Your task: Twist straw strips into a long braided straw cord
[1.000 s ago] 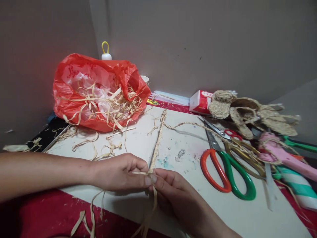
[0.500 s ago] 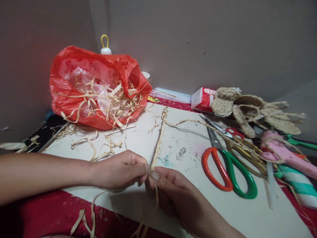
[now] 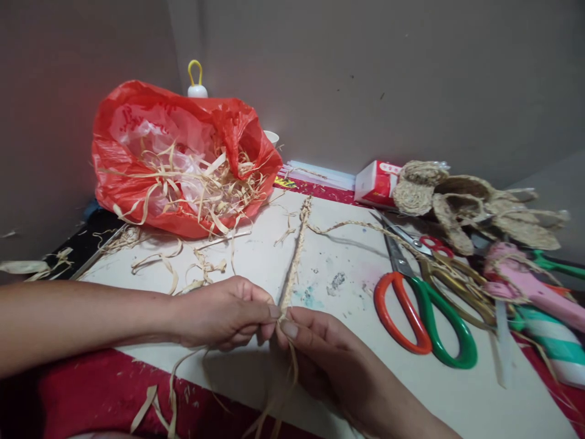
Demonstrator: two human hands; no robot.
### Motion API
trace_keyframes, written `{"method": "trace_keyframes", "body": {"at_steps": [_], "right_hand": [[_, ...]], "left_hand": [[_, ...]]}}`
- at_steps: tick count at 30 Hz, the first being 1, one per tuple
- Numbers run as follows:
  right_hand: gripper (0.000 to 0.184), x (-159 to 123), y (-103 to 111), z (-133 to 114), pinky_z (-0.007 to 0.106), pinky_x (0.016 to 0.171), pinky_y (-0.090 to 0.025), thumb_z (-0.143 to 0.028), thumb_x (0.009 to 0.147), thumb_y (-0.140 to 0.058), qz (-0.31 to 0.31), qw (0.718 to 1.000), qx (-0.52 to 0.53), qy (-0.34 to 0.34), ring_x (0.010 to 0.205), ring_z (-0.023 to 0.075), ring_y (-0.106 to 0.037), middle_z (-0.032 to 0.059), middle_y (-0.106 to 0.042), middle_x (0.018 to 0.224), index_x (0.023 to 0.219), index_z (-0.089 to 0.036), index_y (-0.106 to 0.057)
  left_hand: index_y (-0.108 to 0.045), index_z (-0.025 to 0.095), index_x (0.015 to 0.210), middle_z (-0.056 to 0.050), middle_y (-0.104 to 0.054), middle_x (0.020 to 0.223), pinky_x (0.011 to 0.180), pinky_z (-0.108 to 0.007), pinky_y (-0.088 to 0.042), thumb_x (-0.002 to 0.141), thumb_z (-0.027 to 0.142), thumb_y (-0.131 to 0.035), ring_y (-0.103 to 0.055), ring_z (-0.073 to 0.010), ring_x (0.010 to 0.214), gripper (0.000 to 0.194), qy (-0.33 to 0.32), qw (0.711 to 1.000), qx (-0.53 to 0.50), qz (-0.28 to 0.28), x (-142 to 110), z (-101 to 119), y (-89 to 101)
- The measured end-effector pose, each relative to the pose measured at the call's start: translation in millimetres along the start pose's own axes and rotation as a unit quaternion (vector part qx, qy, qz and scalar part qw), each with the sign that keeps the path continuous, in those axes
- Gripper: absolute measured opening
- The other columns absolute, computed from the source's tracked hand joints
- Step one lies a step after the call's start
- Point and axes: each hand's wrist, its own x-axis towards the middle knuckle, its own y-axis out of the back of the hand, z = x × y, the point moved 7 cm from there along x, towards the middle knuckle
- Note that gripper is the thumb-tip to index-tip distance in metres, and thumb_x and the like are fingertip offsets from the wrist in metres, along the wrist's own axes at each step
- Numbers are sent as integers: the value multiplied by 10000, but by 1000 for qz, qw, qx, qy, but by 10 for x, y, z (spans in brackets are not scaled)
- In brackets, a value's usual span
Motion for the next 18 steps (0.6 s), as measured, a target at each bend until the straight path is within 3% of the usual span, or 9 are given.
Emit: {"method": "trace_keyframes", "body": {"at_steps": [9,15,18], "right_hand": [[315,-11,27,-21,201,369,-83,-464,790,-592,21,999,-29,-14,366,28,-171,-101,-309,449,741,-158,-538],[337,-17,27,-19,208,372,-82,-456,779,-595,38,999,-26,-25,366,33,-150,-109,-266,414,638,-175,-474],[348,-19,21,-11,213,386,-78,-459,784,-589,39,998,-28,-34,377,38,-144,-110,-245,417,625,-182,-450]], "left_hand": [[-538,140,623,99,-258,362,321,-202,-85,772,334,-573,-143,-33,303,248,70,995,-76,8,43,-36,3],[-543,139,652,96,-312,364,321,-200,-104,729,344,-654,-181,-31,306,245,44,998,-35,-16,21,37,-54],[-549,142,672,91,-343,363,317,-196,-118,724,380,-666,-215,-37,307,270,38,999,2,-2,10,37,-44]]}}
